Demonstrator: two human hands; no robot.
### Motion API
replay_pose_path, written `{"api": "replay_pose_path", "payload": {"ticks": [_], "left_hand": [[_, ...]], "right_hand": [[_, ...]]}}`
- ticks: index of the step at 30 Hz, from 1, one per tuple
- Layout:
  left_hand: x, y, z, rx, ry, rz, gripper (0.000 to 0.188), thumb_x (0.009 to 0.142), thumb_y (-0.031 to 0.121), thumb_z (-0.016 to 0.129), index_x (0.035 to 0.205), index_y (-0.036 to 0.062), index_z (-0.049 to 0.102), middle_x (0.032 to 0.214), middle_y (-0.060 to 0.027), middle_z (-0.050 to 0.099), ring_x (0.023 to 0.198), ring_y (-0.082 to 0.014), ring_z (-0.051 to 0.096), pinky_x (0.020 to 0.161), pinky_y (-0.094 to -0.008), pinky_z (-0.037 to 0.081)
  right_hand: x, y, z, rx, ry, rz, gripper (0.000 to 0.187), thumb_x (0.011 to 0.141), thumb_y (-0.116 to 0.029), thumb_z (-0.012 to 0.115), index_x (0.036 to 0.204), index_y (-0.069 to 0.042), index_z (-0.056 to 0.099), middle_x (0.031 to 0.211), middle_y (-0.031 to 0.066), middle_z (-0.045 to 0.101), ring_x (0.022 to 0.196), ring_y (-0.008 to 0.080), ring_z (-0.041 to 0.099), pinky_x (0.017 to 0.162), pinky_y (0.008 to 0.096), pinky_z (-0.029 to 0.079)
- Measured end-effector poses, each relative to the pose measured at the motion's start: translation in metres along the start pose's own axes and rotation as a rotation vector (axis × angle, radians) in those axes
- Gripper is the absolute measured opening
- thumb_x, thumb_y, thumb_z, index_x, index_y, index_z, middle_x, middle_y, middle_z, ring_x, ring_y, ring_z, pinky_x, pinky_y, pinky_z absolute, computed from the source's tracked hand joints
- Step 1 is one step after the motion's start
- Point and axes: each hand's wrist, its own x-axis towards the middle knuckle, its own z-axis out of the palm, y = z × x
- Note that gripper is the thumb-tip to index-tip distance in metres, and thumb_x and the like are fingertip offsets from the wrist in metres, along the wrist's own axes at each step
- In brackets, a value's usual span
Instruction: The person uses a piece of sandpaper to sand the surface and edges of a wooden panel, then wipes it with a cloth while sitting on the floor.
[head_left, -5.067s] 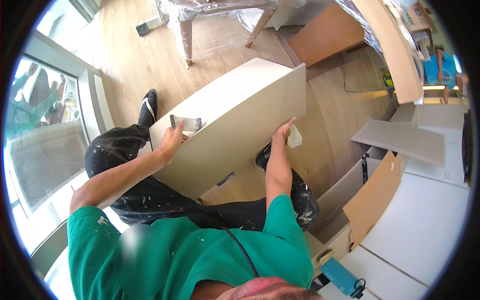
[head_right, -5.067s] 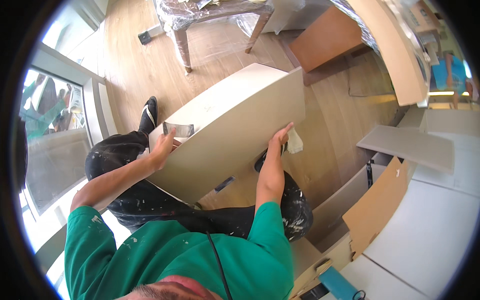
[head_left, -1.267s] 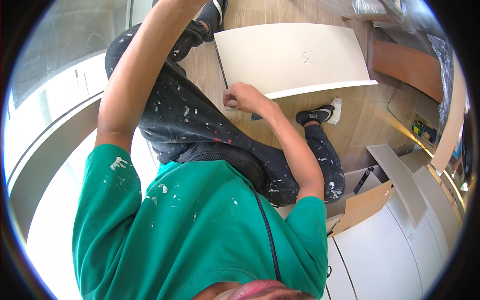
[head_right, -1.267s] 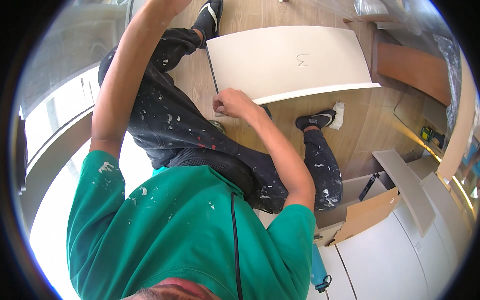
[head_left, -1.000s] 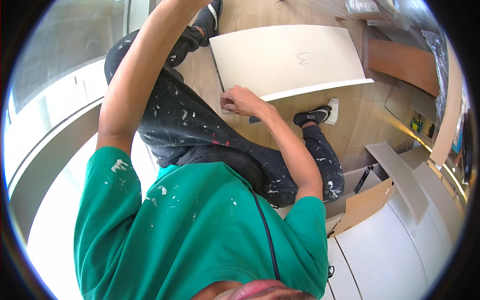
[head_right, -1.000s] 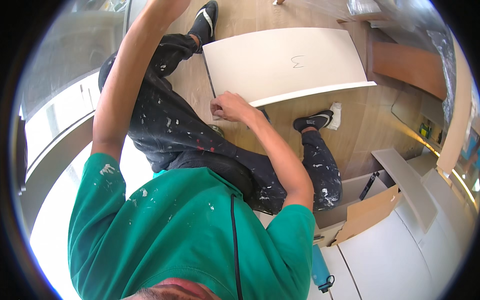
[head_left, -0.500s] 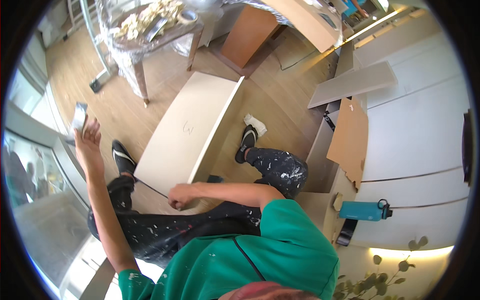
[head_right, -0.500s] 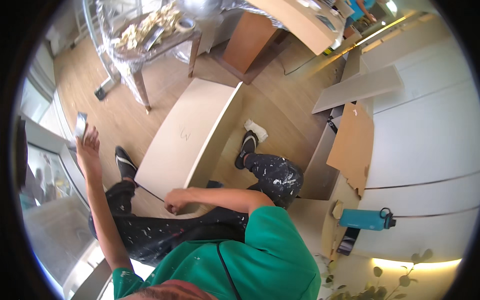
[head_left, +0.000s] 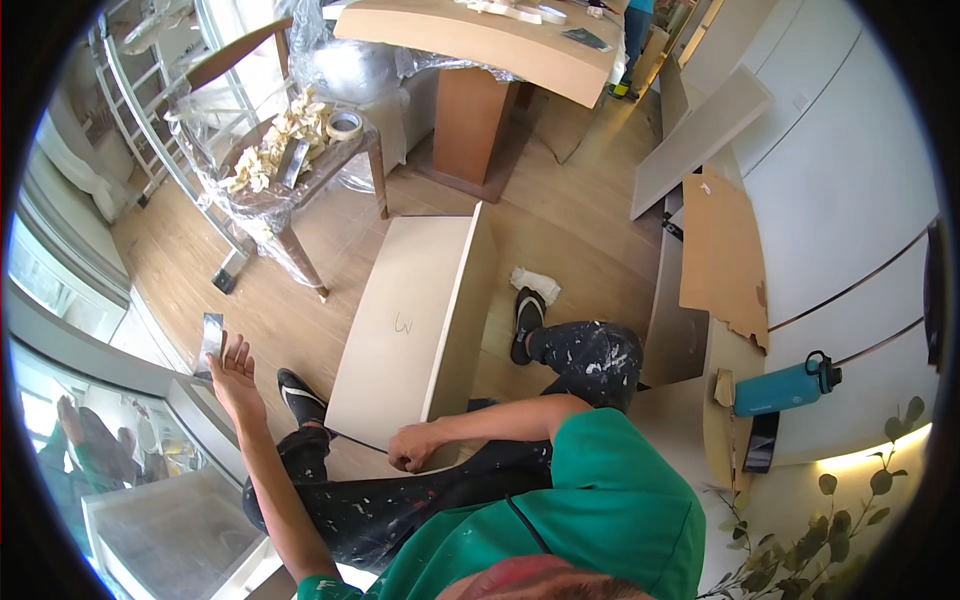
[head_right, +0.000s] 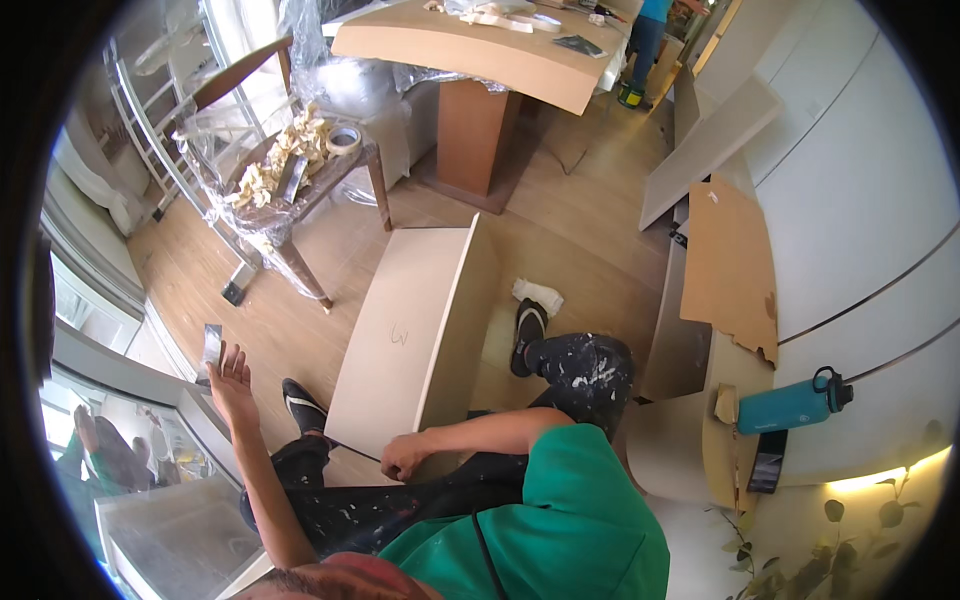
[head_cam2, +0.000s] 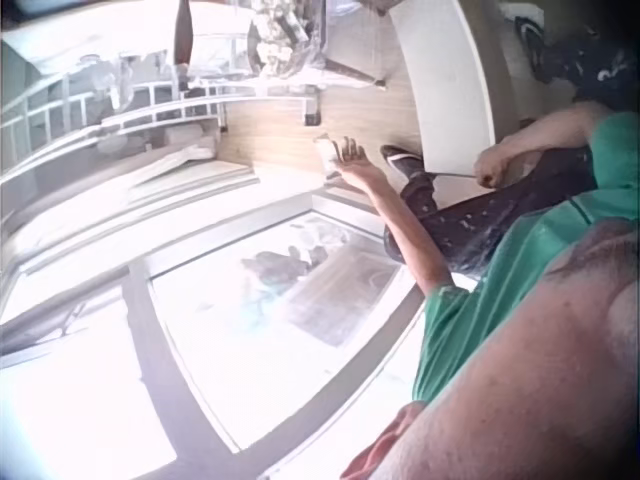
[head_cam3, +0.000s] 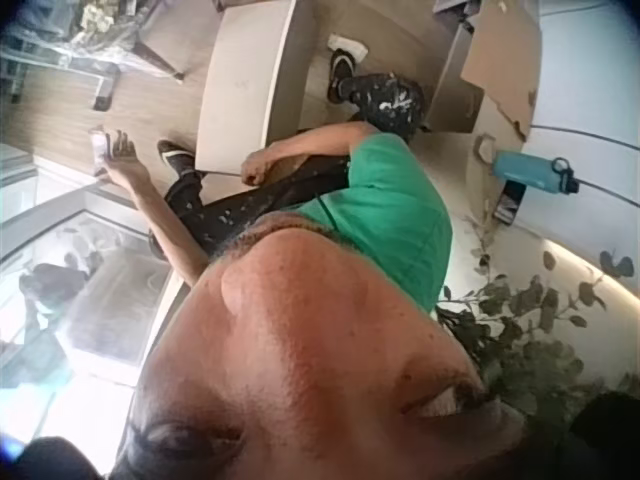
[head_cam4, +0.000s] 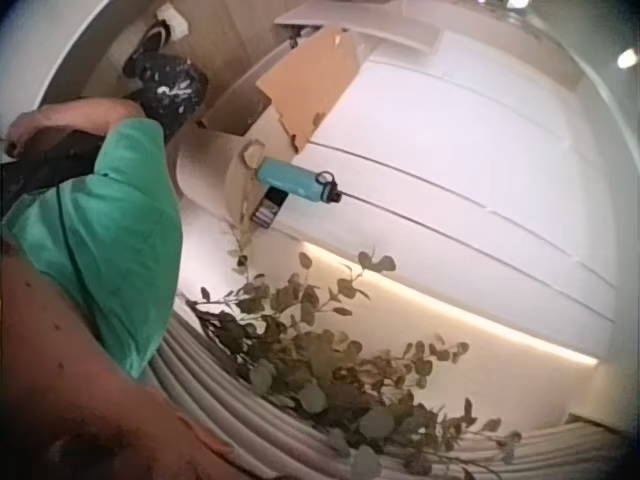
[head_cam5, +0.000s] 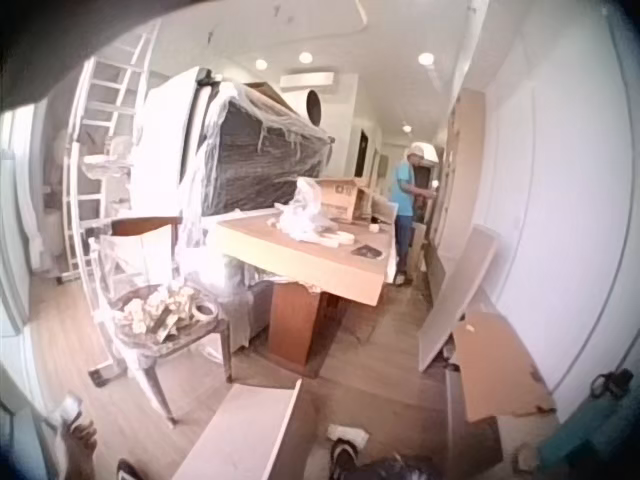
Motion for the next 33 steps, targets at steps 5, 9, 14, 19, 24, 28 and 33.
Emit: {"api": "replay_pose_path", "payload": {"ticks": [5, 9, 14, 19, 24, 28, 33], "left_hand": [[-0.003, 0.0, 0.0, -0.002, -0.008, 0.007, 0.052, 0.111, 0.048, 0.035, 0.143, 0.014, 0.057, 0.129, -0.0081, 0.068, 0.115, -0.0162, 0.061, 0.099, -0.0318, 0.043], [-0.003, 0.001, -0.004, -0.007, 0.0, 0.01, 0.052, 0.111, 0.049, 0.036, 0.143, 0.014, 0.057, 0.127, -0.008, 0.069, 0.113, -0.0163, 0.062, 0.099, -0.0316, 0.043], [-0.004, -0.003, 0.0, -0.006, -0.02, 0.011, 0.052, 0.111, 0.049, 0.035, 0.143, 0.0142, 0.057, 0.127, -0.0081, 0.069, 0.113, -0.0161, 0.062, 0.098, -0.0315, 0.044], [-0.007, -0.001, -0.003, -0.002, -0.015, 0.017, 0.052, 0.111, 0.049, 0.035, 0.143, 0.0141, 0.057, 0.127, -0.0083, 0.069, 0.113, -0.0162, 0.062, 0.099, -0.0322, 0.043], [-0.004, -0.003, -0.004, -0.005, -0.025, 0.015, 0.052, 0.111, 0.049, 0.034, 0.143, 0.0139, 0.057, 0.127, -0.0086, 0.069, 0.114, -0.0166, 0.061, 0.1, -0.0332, 0.043], [-0.007, -0.001, 0.003, 0.006, -0.015, 0.006, 0.052, 0.112, 0.048, 0.033, 0.142, 0.0136, 0.057, 0.126, -0.0082, 0.069, 0.113, -0.0157, 0.061, 0.099, -0.0326, 0.043], [-0.013, 0.003, 0.01, 0.016, -0.008, 0.013, 0.053, 0.112, 0.048, 0.033, 0.142, 0.0131, 0.058, 0.126, -0.0079, 0.069, 0.112, -0.0159, 0.061, 0.098, -0.0326, 0.043]], "right_hand": [[-0.002, -0.007, -0.002, -0.009, 0.007, 0.024, 0.012, 0.072, -0.015, 0.067, 0.08, -0.01, 0.074, 0.077, 0.0093, 0.071, 0.076, 0.03, 0.069, 0.067, 0.0435, 0.054], [-0.002, -0.013, -0.006, -0.002, 0.014, 0.01, 0.012, 0.072, -0.016, 0.068, 0.079, -0.01, 0.074, 0.077, 0.0095, 0.071, 0.075, 0.0307, 0.068, 0.066, 0.0441, 0.053], [-0.002, -0.004, 0.001, -0.023, 0.006, 0.037, 0.012, 0.073, -0.02, 0.069, 0.08, -0.011, 0.074, 0.078, 0.0084, 0.072, 0.077, 0.0297, 0.069, 0.068, 0.0445, 0.052], [-0.001, -0.008, -0.001, -0.011, -0.012, 0.052, 0.014, 0.074, -0.021, 0.069, 0.083, -0.013, 0.075, 0.08, 0.0076, 0.073, 0.077, 0.0289, 0.07, 0.068, 0.0442, 0.052], [-0.002, -0.004, 0.002, 0.01, 0.018, -0.021, 0.014, 0.075, -0.021, 0.069, 0.082, -0.012, 0.078, 0.078, 0.0109, 0.072, 0.076, 0.0319, 0.068, 0.066, 0.0452, 0.052], [-0.002, 0.0, 0.004, -0.045, 0.044, -0.029, 0.015, 0.075, -0.023, 0.07, 0.08, -0.011, 0.078, 0.079, 0.0118, 0.072, 0.076, 0.0324, 0.069, 0.067, 0.0449, 0.052], [-0.004, 0.004, 0.004, -0.043, 0.045, 0.038, 0.016, 0.073, -0.023, 0.072, 0.077, -0.009, 0.077, 0.076, 0.0118, 0.071, 0.073, 0.033, 0.068, 0.066, 0.0442, 0.053]]}}
